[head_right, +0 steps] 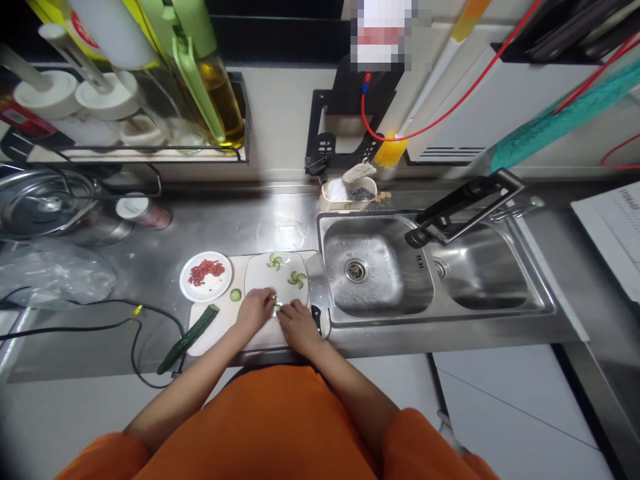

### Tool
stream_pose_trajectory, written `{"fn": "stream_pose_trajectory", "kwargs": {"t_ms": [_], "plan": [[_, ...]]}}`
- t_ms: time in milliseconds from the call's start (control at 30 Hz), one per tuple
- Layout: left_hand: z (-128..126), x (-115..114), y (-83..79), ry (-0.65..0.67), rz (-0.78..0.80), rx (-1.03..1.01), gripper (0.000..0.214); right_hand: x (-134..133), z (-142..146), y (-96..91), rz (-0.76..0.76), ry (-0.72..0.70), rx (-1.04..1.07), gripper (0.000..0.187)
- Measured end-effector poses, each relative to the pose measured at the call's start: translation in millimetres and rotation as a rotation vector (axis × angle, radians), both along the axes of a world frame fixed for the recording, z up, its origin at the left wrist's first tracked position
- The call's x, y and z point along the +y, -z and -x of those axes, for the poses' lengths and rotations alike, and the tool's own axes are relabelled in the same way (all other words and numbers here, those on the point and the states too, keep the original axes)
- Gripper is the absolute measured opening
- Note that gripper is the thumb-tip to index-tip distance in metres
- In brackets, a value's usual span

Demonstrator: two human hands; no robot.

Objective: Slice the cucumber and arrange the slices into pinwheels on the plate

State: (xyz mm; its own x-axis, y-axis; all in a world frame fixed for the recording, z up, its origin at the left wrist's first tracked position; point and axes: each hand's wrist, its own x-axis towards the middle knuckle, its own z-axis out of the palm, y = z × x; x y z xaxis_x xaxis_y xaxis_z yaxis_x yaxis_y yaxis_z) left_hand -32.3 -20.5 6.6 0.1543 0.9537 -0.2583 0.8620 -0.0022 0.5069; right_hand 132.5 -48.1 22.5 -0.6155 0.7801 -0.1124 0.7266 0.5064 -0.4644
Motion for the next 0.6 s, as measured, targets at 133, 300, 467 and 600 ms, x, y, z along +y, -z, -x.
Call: {"fn": "stream_pose_trajectory", "kwargs": {"t_ms": [133,300,467,600], "plan": [[1.4,-2.1,2.3,0.043,-0.052,0.009,0.016,-1.1,-0.2,-0.4,-0.007,0.007,-0.006,0.024],[2.2,-5.1,4.7,0.108,-0.132,0.066,0.018,-1.3,0.0,-0.1,-0.007,0.013,-0.026,0.024],[3.3,-8.0,6.8,0.157,-0.210,0.093,0.020,-1.4,-0.5,-0.7,-0.002,0.014,-0.052,0.025],[5.0,-9.4,7.1,0.168,-0.224,0.086,0.019,-2.2,-0.9,-1.7,-0.009,-0.011,-0.061,0.029]]}}
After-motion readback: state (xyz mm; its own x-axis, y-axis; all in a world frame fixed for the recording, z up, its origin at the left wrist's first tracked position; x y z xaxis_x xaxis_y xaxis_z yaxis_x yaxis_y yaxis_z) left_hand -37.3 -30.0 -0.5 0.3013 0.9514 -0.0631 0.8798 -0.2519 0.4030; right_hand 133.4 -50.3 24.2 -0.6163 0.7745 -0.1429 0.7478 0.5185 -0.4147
